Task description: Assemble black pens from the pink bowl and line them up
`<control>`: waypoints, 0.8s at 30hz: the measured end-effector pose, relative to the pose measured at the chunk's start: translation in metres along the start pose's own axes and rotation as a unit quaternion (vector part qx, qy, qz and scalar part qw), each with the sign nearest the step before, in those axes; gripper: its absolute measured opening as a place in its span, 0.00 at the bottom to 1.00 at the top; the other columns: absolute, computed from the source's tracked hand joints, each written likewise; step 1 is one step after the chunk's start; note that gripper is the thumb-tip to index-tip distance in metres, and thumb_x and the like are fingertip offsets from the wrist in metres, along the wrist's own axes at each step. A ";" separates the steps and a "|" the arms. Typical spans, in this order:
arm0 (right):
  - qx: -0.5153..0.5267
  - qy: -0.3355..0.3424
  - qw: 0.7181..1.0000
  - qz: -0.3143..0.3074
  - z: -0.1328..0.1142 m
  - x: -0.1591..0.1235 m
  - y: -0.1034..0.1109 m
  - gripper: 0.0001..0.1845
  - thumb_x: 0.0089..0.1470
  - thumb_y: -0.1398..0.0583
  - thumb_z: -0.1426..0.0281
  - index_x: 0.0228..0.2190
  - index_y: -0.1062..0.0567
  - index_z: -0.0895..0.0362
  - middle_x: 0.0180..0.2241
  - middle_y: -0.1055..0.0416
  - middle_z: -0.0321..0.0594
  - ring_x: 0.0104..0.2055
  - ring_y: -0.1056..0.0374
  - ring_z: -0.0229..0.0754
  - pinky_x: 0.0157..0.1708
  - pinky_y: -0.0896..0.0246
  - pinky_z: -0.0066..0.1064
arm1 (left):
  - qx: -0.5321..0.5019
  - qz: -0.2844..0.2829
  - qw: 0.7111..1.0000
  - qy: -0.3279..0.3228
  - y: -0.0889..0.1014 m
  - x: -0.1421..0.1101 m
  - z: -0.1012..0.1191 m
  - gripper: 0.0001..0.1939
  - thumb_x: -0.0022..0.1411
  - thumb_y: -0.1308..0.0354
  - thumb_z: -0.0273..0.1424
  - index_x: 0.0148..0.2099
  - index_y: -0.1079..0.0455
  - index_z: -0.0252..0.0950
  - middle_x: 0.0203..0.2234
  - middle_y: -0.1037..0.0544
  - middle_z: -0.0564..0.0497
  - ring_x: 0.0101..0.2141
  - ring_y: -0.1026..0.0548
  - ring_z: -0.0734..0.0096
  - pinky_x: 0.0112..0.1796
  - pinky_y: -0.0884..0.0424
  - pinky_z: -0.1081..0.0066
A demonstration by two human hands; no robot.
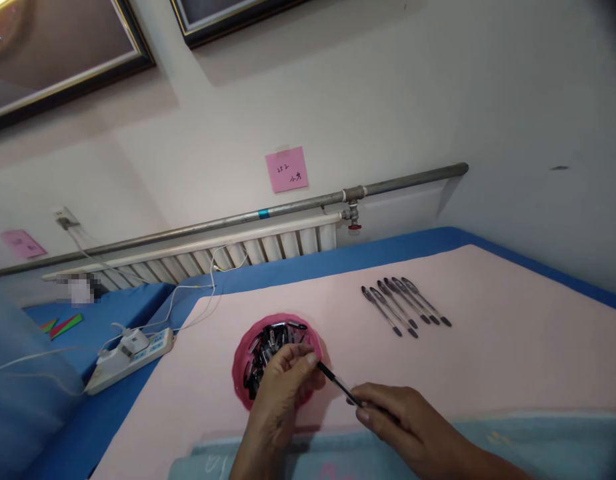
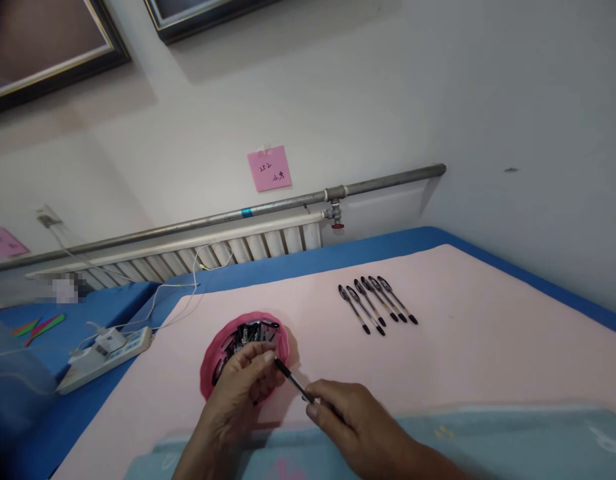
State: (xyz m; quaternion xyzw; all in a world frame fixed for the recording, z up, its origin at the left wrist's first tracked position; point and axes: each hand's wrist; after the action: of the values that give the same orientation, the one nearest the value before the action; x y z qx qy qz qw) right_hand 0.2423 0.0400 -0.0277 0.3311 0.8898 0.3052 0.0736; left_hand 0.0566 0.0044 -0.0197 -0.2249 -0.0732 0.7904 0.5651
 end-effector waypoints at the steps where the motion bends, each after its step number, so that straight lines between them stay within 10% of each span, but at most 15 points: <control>1: -0.006 0.001 1.000 0.005 0.000 0.000 0.000 0.15 0.60 0.52 0.64 0.28 0.31 0.56 0.23 0.37 0.32 0.25 0.39 0.36 0.26 0.47 0.25 | 0.005 -0.009 1.000 0.003 0.000 0.000 -0.001 0.15 0.44 0.34 0.36 0.32 0.32 0.33 0.19 0.27 0.55 0.20 0.29 0.79 0.26 0.35 0.77; 24: -0.012 0.007 1.000 0.009 -0.003 -0.001 0.001 0.15 0.60 0.52 0.65 0.28 0.30 0.56 0.24 0.32 0.35 0.27 0.37 0.37 0.27 0.45 0.25 | 0.035 -0.010 0.999 -0.011 -0.002 0.002 -0.005 0.17 0.46 0.36 0.42 0.34 0.31 0.34 0.16 0.32 0.58 0.18 0.37 0.82 0.23 0.42 0.78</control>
State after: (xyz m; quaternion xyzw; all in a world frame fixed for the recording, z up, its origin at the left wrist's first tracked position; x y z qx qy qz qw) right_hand 0.2423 0.0386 -0.0246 0.3365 0.8834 0.3188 0.0686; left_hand 0.0600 0.0062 -0.0244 -0.1951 -0.0536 0.7895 0.5794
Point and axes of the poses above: each hand's wrist, its own x-axis towards the middle knuckle, its own y-axis out of the back of the hand, z = x × y
